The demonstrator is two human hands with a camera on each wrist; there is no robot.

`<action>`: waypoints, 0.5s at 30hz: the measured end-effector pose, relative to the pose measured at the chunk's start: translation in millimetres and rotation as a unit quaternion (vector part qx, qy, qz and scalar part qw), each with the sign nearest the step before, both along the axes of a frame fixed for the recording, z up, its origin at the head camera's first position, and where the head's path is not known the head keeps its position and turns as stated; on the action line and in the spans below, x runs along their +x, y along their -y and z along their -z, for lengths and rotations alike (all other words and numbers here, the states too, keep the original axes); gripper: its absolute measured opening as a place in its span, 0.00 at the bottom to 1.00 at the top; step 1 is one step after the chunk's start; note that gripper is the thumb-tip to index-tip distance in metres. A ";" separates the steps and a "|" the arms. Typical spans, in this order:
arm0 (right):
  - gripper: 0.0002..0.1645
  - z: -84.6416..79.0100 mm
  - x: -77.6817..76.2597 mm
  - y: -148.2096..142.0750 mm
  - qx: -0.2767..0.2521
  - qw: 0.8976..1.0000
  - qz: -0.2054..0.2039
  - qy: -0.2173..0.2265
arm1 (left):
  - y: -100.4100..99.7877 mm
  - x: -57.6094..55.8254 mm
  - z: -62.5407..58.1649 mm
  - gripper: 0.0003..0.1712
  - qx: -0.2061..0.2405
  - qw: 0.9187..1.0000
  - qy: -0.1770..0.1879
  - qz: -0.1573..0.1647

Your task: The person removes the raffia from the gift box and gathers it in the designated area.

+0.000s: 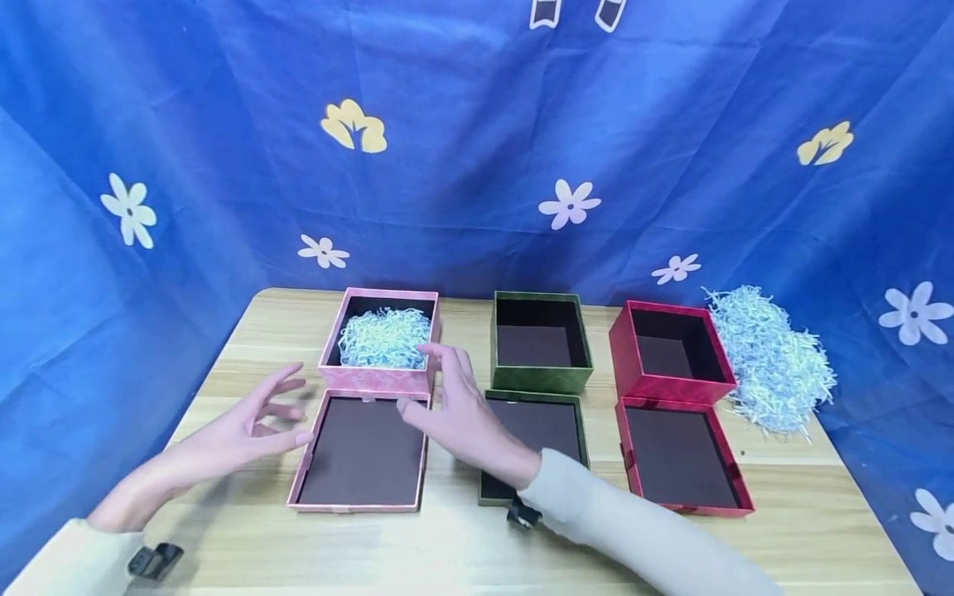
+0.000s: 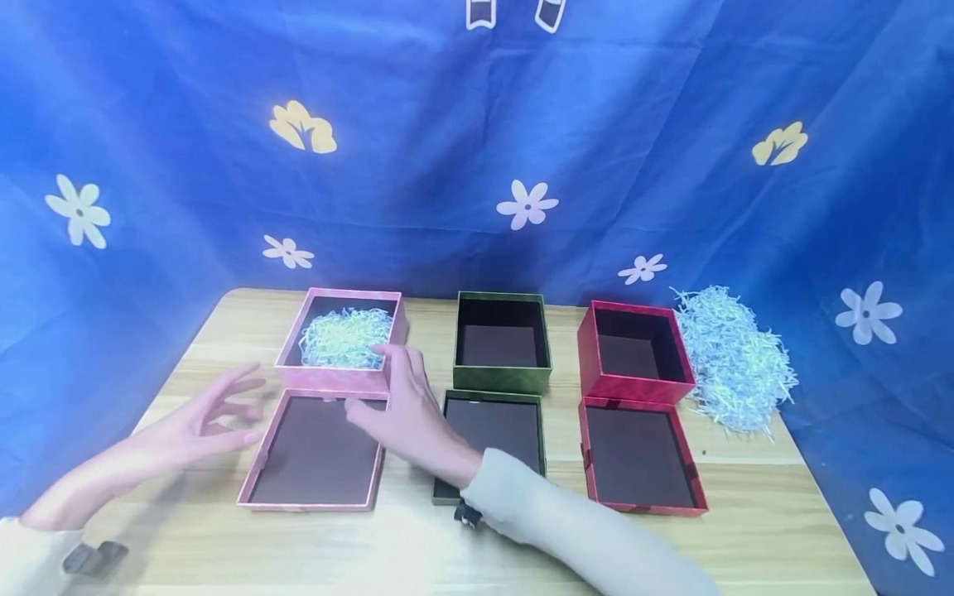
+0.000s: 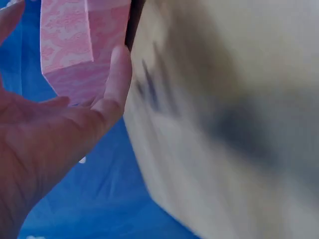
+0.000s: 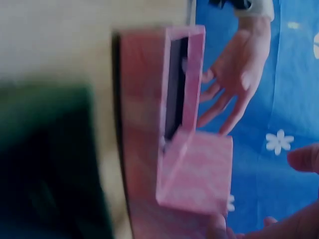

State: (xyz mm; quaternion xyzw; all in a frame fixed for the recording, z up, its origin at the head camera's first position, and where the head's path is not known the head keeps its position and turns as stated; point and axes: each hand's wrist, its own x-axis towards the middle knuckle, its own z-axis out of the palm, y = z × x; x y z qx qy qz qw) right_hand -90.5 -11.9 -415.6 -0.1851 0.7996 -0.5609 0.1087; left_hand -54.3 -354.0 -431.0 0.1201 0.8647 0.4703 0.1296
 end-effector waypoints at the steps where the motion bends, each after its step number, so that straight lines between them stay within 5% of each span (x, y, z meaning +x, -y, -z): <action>1: 0.47 -3.3 -6.8 1.3 0.007 1.000 0.001 -0.006 | 1.1 -4.0 -4.9 0.60 -0.007 1.000 -0.003 0.001; 8: 0.47 -16.8 -48.9 12.5 0.017 0.995 0.007 -0.093 | 1.4 -42.0 -33.9 0.67 -0.048 0.998 -0.040 0.026; 15: 0.48 -20.7 -77.7 34.5 0.084 0.987 -0.037 -0.131 | -4.6 -86.5 -38.1 0.72 -0.074 0.995 -0.038 0.060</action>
